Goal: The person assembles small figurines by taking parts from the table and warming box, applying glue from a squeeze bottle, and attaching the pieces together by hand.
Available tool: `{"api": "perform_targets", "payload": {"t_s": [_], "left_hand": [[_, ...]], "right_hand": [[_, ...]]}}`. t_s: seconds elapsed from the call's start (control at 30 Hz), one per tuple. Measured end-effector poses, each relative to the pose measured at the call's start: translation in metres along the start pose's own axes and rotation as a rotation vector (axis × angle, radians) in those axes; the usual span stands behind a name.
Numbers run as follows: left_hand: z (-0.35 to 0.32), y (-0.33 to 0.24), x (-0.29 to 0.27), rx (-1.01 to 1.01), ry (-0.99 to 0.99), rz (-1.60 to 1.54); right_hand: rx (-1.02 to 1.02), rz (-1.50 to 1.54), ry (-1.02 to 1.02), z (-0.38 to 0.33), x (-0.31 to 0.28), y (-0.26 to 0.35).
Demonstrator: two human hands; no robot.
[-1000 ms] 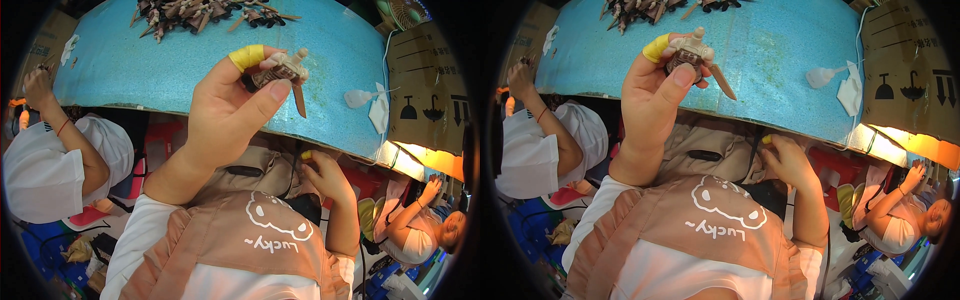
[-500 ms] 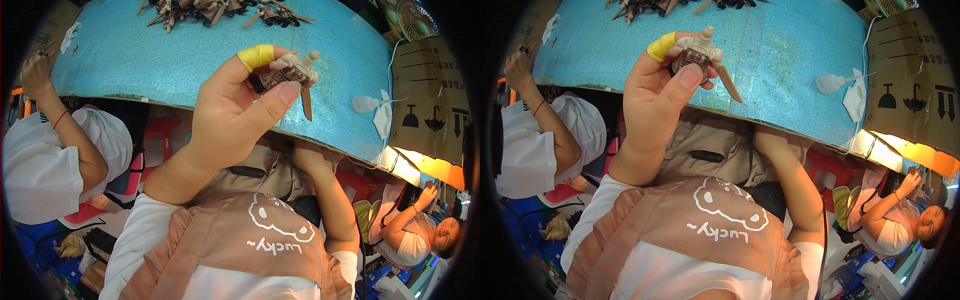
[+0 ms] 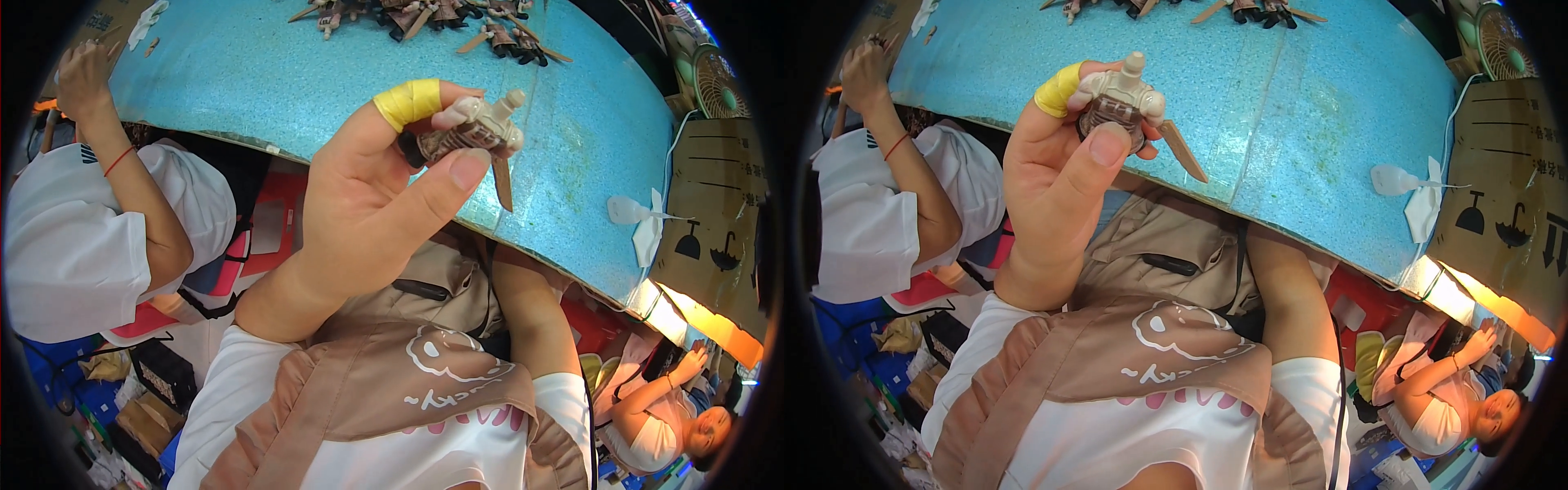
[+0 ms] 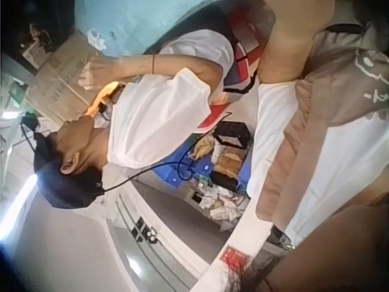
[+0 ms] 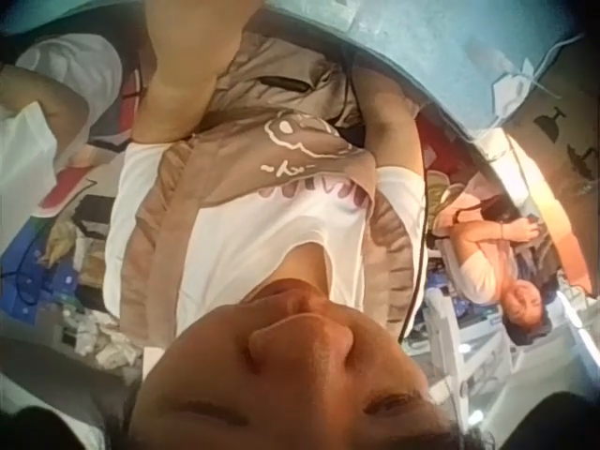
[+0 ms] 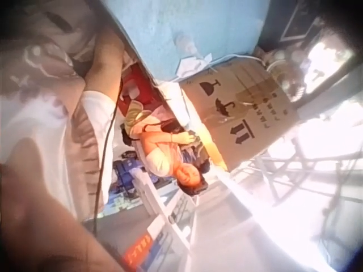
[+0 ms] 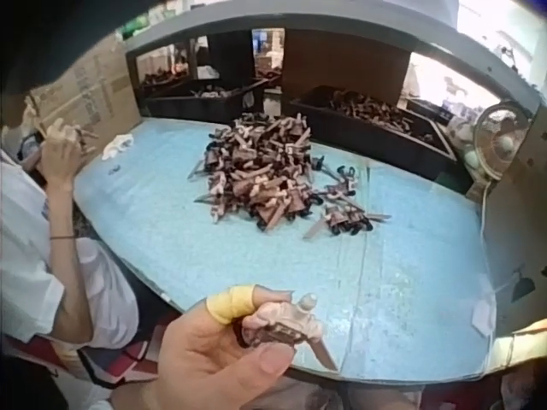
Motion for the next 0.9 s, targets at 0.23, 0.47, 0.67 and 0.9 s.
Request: {"api": "perform_targets", "payload": {"t_s": [0.23,0.47,0.67,0.9], "left_hand": [[0.002,0.006,0.008,-0.014,0.037,0.008],[0.001,0.002,0.011,0.042,0.076,0.031],[-0.003,0.003,0.016,0.035,0.092,0.075],[-0.003,0.002,0.024,0.045,0.11,0.063]], "right_hand": [[0.047,0.036,0.024,-0.017,0.005,-0.021],[0.089,0.072,0.031,-0.013,0.003,-0.06],[0.106,0.09,0.049,0.005,0.016,-0.063],[0.129,0.137,0.06,0.016,0.016,-0.095]]}}
Point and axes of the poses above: each hand's wrist, its own z-axis towards the middle knuckle, its own x-axis out of the palm, y = z × x, the point moved 5 cm from there along z, towards the middle knuckle, and after that the axes turned 6 degrees about z, right-handed, at the moved point
